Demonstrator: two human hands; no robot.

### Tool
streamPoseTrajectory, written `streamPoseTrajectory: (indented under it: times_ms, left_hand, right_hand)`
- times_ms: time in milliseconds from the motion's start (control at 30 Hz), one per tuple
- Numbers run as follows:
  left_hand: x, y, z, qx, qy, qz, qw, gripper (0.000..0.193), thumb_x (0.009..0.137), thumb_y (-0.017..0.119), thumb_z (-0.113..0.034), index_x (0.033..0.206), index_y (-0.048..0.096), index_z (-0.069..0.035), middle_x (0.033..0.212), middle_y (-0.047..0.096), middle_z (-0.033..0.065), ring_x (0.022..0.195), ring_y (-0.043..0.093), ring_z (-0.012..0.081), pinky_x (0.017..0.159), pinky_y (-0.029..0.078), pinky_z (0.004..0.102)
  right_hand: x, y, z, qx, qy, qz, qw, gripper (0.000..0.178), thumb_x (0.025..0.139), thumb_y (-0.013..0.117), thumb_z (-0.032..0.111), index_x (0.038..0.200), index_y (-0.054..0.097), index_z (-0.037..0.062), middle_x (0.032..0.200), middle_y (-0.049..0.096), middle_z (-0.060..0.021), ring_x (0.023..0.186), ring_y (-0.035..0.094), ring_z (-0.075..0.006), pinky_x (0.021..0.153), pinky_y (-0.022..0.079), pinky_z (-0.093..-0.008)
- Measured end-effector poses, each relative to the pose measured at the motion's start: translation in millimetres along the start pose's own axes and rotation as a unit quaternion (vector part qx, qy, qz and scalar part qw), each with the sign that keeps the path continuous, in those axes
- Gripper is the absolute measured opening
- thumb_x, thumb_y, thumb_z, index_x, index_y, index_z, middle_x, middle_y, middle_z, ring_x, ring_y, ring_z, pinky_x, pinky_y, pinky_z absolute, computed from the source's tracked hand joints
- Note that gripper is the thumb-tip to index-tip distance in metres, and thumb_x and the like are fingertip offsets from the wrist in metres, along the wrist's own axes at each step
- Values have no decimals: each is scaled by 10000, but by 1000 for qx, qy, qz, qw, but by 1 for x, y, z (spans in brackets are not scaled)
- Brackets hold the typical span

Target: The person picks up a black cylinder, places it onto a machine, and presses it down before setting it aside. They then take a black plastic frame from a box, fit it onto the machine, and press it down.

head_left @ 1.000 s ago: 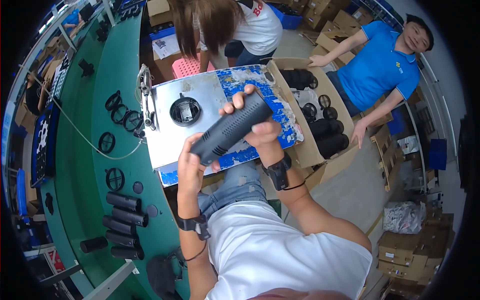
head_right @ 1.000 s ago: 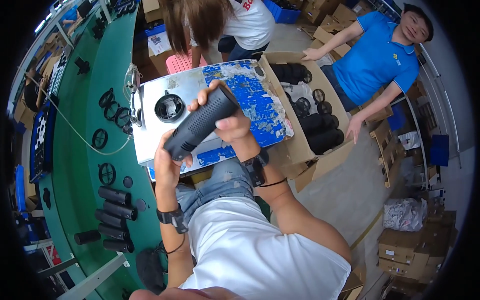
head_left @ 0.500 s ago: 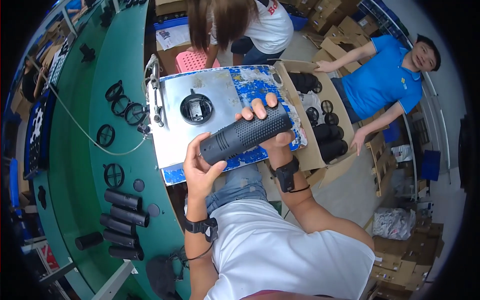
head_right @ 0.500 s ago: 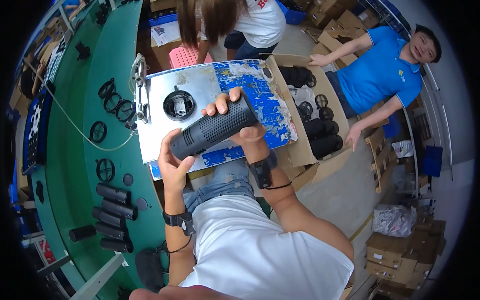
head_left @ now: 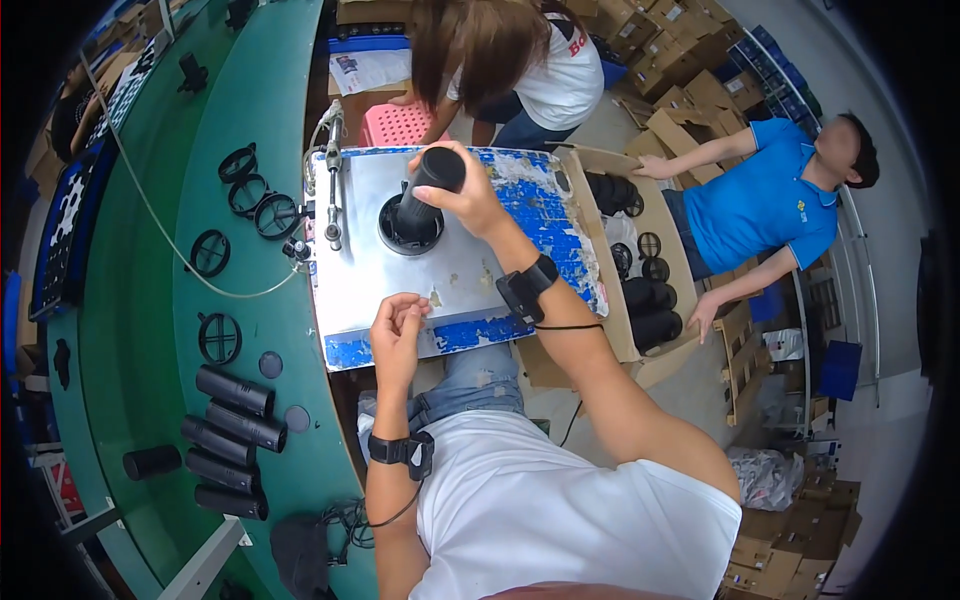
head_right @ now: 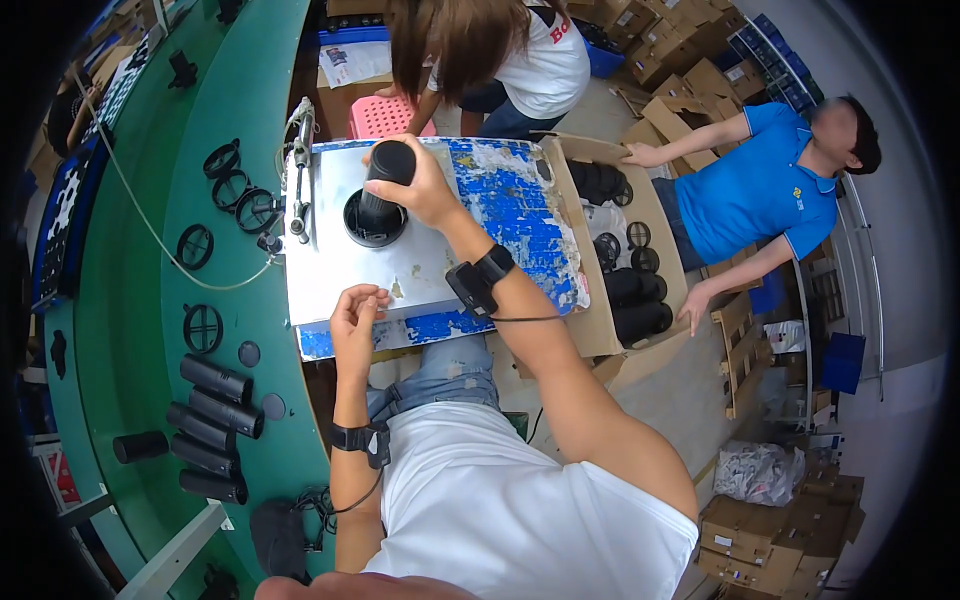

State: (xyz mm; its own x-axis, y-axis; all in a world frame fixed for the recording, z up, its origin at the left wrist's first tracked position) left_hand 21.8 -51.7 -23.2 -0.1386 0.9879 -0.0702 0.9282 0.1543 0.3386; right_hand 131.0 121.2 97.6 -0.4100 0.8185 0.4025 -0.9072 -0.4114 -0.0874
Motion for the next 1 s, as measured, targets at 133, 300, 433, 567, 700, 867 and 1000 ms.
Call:
streamPoseTrajectory:
  times_ms: [133, 300, 433, 567, 700, 867, 1000]
  left_hand:
    - [-2, -4, 2, -26, 3, -18, 999, 147, 961, 520, -107, 1059, 569, -9, 992, 677, 91, 921, 651, 156, 746, 489, 249]
    - [-2, -1, 3, -22, 13, -25, 999, 131, 960, 508, -82, 1046, 573, -7, 994, 680, 90, 919, 649, 149, 747, 490, 251]
    - [-3, -1, 4, -2, 15, -27, 1000, 125, 959, 506, -77, 1035, 574, -4, 998, 678, 85, 926, 642, 144, 768, 492, 262]
    - [-8, 0, 1, -9, 21, -16, 1000, 127, 958, 506, -76, 1035, 576, -3, 992, 676, 84, 922, 640, 143, 778, 492, 265]
    - [-6, 0, -2, -7, 8, -4, 1000, 124, 956, 509, -70, 1037, 576, -3, 973, 672, 80, 917, 636, 141, 772, 491, 264]
    - [-7, -11, -11, 27, 13, -7, 1000, 118, 955, 513, -71, 1025, 577, -1, 903, 661, 67, 828, 620, 131, 750, 489, 258]
    - [-7, -21, -16, 16, 16, -29, 999, 123, 957, 505, -63, 1031, 579, 1, 890, 659, 72, 779, 616, 126, 724, 492, 249]
  right_hand:
    - [-5, 23, -25, -116, -38, -45, 991, 420, 750, 767, 147, 1077, 535, 23, 1008, 624, -69, 937, 591, -153, 889, 446, -290]
    - [-41, 32, -36, -147, -38, -249, 957, 508, 764, 782, 174, 1146, 482, 20, 990, 606, -100, 912, 589, -172, 859, 467, -315]
    - [-15, 33, -43, -168, -34, -166, 971, 514, 755, 789, 162, 1141, 483, 17, 1005, 627, -92, 943, 610, -167, 868, 474, -301]
    - [-10, 25, -53, -78, -22, -16, 997, 489, 755, 774, 97, 1137, 476, 31, 951, 644, -57, 923, 619, -131, 878, 479, -297]
    - [-17, 25, -66, -40, -28, -56, 997, 497, 726, 791, 177, 1110, 511, 33, 955, 635, -71, 884, 611, -170, 848, 477, -307]
    - [-24, 26, -64, -124, -44, -63, 989, 449, 784, 746, 116, 1124, 466, 31, 960, 644, -78, 921, 623, -153, 874, 484, -311]
    - [-18, 20, -63, -48, -34, -29, 998, 415, 804, 726, 130, 1112, 465, 29, 963, 644, -81, 914, 624, -155, 864, 488, -310]
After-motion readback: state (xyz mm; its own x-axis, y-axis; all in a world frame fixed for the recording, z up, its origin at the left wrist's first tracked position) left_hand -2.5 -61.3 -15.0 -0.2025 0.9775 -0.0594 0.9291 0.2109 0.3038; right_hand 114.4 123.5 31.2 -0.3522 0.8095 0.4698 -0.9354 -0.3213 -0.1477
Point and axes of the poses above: each hand's wrist, its own x-axis towards the middle knuckle, its own y-axis out of the palm, z = x × y, the point moved 6 cm from there along x, towards the middle knuckle
